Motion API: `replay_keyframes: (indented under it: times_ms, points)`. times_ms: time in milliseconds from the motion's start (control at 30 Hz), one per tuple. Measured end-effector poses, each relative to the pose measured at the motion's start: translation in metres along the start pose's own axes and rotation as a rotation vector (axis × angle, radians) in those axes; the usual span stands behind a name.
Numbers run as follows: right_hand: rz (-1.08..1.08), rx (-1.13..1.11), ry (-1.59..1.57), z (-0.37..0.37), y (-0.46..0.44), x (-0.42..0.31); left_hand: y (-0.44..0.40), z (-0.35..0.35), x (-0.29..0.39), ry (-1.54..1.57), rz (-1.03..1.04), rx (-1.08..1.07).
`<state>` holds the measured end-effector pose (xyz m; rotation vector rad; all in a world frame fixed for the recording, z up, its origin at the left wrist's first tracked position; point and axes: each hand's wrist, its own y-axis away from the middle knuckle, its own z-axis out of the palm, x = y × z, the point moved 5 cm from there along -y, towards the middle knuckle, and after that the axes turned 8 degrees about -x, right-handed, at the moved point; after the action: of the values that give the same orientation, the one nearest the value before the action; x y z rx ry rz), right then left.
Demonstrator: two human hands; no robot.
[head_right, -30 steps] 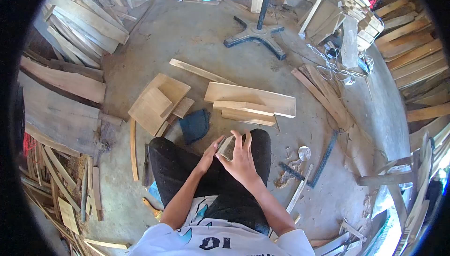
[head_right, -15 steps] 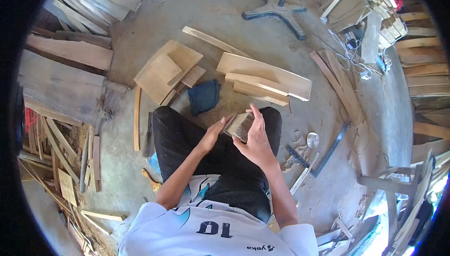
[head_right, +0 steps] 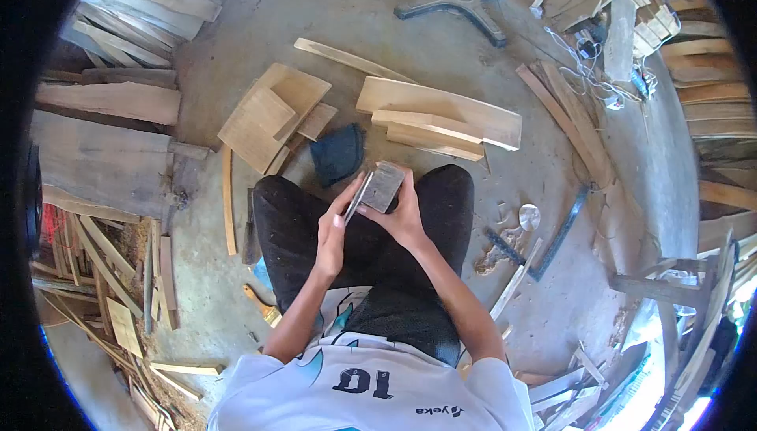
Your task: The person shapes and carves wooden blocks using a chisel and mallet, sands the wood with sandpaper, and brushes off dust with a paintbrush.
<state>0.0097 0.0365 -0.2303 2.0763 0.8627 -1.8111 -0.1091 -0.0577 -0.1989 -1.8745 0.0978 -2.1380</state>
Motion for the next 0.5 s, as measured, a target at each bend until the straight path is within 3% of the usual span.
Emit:
replay_keyframes:
  times_ms: [67,200,300,333,367,400,500]
  points:
    - [0.009,-0.073,-0.168,0.012,-0.007,0.005,-0.001,-0.004,0.014,-0.186,0.039,0.032]
    - [0.011,-0.141,-0.052,0.018,-0.011,0.004,-0.008,-0.012,0.025,-0.318,0.048,0.045]
    - [-0.033,-0.151,-0.086,0.020,-0.010,0.010,-0.022,0.000,0.046,-0.942,0.201,-0.090]
    - [0.044,-0.134,-0.166,0.026,-0.009,0.024,-0.028,0.006,0.051,-1.052,0.219,-0.120]
    - [-0.048,-0.131,-0.061,0.026,-0.010,0.025,-0.033,0.010,0.052,-1.163,0.237,-0.152]
    - [-0.139,-0.129,0.045,0.025,-0.014,0.022,-0.037,0.009,0.051,-1.132,0.222,-0.162]
    - [-0.079,-0.149,0.028,0.017,-0.023,0.025,-0.040,0.008,0.049,-1.039,0.187,-0.172]
